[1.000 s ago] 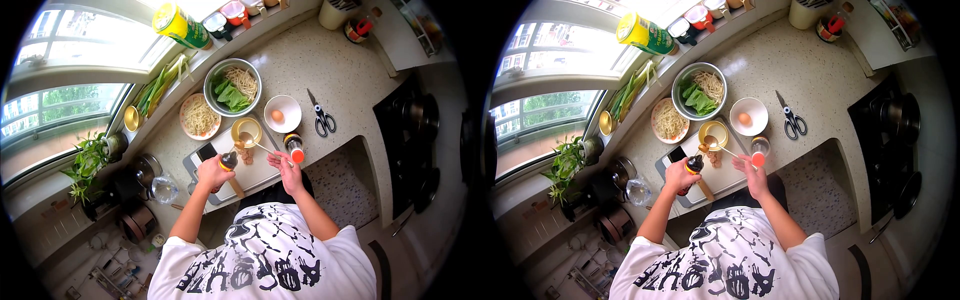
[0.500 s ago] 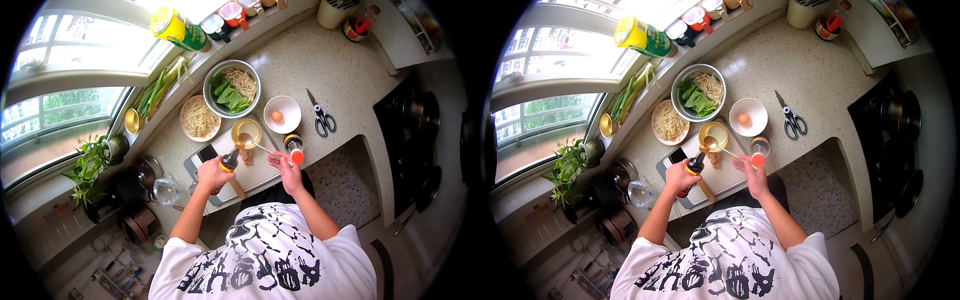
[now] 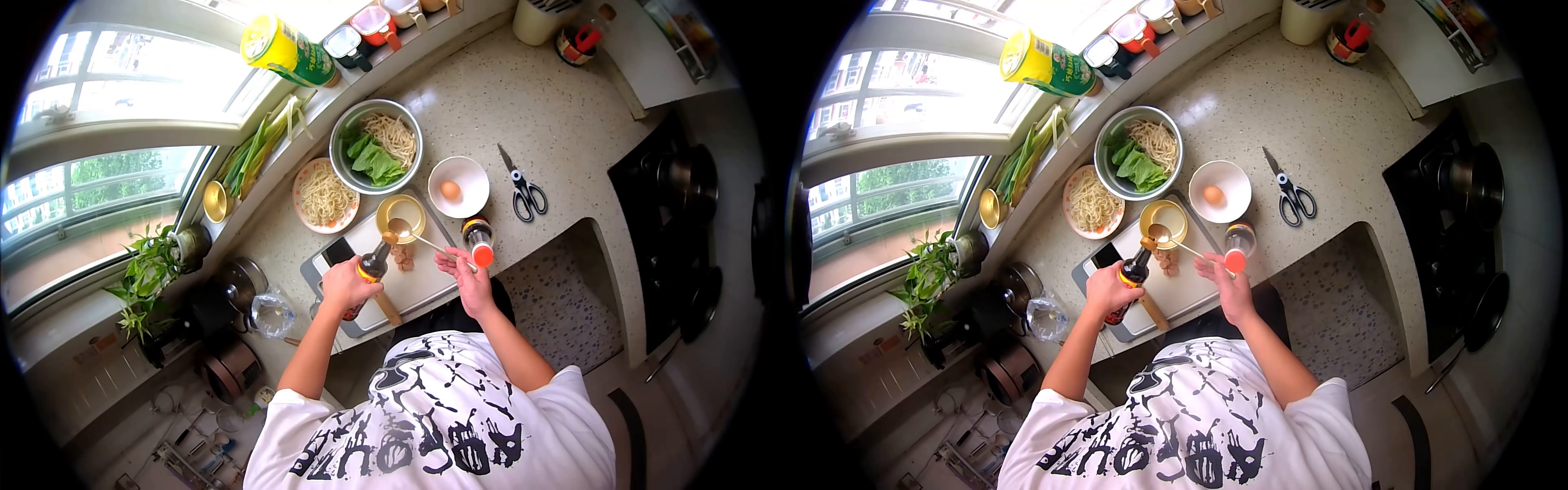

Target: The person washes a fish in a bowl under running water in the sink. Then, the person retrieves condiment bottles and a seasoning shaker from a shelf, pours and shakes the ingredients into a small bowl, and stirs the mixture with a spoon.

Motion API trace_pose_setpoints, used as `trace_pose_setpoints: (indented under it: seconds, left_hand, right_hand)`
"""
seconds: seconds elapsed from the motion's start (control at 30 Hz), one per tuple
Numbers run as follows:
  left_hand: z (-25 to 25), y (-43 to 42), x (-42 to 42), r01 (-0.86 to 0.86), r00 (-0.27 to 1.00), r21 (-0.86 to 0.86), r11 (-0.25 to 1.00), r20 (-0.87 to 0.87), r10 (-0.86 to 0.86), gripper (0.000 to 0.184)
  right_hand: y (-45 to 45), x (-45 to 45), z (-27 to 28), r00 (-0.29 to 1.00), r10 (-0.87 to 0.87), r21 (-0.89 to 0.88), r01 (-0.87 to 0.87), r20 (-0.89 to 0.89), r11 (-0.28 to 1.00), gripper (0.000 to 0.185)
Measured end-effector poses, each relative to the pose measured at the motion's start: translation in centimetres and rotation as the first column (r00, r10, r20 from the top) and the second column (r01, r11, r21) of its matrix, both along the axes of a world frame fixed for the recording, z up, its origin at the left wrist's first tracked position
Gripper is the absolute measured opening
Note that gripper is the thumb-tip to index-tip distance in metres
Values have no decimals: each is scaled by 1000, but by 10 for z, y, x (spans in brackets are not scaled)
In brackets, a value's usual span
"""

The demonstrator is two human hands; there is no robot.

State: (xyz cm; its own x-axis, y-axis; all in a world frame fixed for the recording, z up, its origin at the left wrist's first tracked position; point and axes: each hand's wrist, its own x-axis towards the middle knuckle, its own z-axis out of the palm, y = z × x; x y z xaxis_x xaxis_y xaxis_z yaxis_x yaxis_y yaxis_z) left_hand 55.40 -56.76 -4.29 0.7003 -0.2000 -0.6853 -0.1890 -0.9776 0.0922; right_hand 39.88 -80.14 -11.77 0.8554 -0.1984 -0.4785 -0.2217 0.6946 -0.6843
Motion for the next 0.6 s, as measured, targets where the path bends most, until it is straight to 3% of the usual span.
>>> trace_pose_setpoints:
  seconds: [0.6]
  left_hand:
    - [-2,2,-2,1,1000,12,1000,7,-2,68]
  right_hand:
    - [-1,-1,-2,1000,13,-8,-13,8,1000,46]
